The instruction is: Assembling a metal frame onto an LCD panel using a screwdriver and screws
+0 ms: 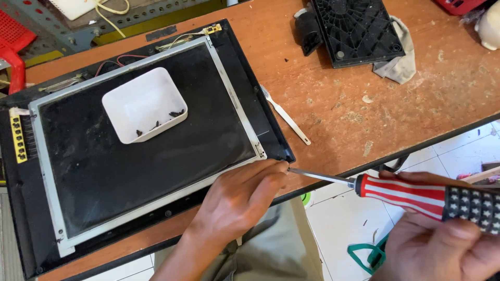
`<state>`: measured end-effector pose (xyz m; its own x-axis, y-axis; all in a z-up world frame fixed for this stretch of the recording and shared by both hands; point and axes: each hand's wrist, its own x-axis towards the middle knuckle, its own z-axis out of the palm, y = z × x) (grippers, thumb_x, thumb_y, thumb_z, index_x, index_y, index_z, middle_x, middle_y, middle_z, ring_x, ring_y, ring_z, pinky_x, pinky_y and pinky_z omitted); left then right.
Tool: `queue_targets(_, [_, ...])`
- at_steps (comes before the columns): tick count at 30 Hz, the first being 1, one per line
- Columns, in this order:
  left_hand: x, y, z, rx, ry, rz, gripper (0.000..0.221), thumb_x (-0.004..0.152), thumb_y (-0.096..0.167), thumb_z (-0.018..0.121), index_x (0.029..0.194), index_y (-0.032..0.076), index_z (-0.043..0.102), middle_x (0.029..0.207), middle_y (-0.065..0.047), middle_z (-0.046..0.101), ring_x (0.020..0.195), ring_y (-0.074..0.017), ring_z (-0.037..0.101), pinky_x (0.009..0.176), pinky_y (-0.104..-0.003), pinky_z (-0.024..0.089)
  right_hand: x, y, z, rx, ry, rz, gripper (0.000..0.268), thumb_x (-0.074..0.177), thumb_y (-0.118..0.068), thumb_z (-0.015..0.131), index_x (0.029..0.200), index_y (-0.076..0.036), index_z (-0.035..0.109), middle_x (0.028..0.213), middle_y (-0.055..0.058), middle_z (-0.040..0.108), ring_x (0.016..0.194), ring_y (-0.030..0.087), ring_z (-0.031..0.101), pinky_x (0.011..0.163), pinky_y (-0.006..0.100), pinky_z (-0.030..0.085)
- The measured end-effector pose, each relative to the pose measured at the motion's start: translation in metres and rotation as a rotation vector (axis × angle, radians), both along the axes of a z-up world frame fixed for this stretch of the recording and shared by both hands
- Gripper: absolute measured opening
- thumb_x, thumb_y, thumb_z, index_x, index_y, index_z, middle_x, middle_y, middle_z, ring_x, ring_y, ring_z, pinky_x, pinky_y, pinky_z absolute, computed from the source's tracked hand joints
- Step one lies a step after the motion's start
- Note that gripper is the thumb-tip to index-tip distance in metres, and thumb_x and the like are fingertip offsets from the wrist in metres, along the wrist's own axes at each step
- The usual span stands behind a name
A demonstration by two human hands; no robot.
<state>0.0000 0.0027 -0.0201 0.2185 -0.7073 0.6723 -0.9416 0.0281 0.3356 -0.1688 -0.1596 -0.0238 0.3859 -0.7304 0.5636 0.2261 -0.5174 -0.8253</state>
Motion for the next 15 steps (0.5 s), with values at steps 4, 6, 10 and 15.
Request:
queue_targets(4, [0.009, 0.004, -0.003, 0.046, 0.094, 0.010, 0.010, 0.099, -0.011, 0.057, 0.103, -0.002, 0.058, 0.108, -0.026, 0.070, 0.100, -0.0385, 0.074, 0.079, -0.042, 0.061, 0.006, -0.008, -0.004, 0.027, 0.025, 0.153, 0.048, 0.121, -0.031, 0.032, 0.168, -0.027, 0.024, 0.127, 0.048, 0.046, 0.111, 0.060, 0.058, 0.107, 0.073, 0.062])
queue_targets(6, [0.015, 0.006, -0.008, 0.116, 0.125, 0.038, 0.015, 0.096, -0.011, 0.062, 0.107, -0.001, 0.059, 0.114, -0.022, 0.070, 0.102, -0.0364, 0.073, 0.077, -0.042, 0.059, 0.017, -0.014, -0.003, 0.146, -0.014, 0.258, 0.059, 0.104, -0.015, 0.036, 0.160, -0.014, 0.020, 0.111, 0.042, 0.049, 0.104, 0.049, 0.058, 0.102, 0.073, 0.066])
queue_targets(10, [0.029, -0.001, -0.002, 0.155, 0.164, 0.041, 0.023, 0.092, -0.014, 0.056, 0.112, -0.002, 0.060, 0.118, -0.024, 0.072, 0.106, -0.0341, 0.075, 0.085, -0.042, 0.062, 0.038, -0.021, -0.008, 0.141, -0.025, 0.222, 0.054, 0.107, -0.016, 0.039, 0.158, -0.010, 0.020, 0.115, 0.045, 0.046, 0.106, 0.054, 0.058, 0.105, 0.077, 0.065])
queue_targets(15, [0.059, 0.001, -0.014, 0.408, 0.120, 0.072, 0.027, 0.099, 0.014, 0.062, 0.123, 0.001, 0.068, 0.135, -0.013, 0.067, 0.124, -0.0295, 0.062, 0.106, -0.049, 0.046, 0.057, -0.035, 0.003, -0.059, 0.135, 0.291, 0.056, 0.101, -0.008, 0.040, 0.152, 0.001, 0.019, 0.098, 0.047, 0.051, 0.091, 0.057, 0.068, 0.100, 0.073, 0.069])
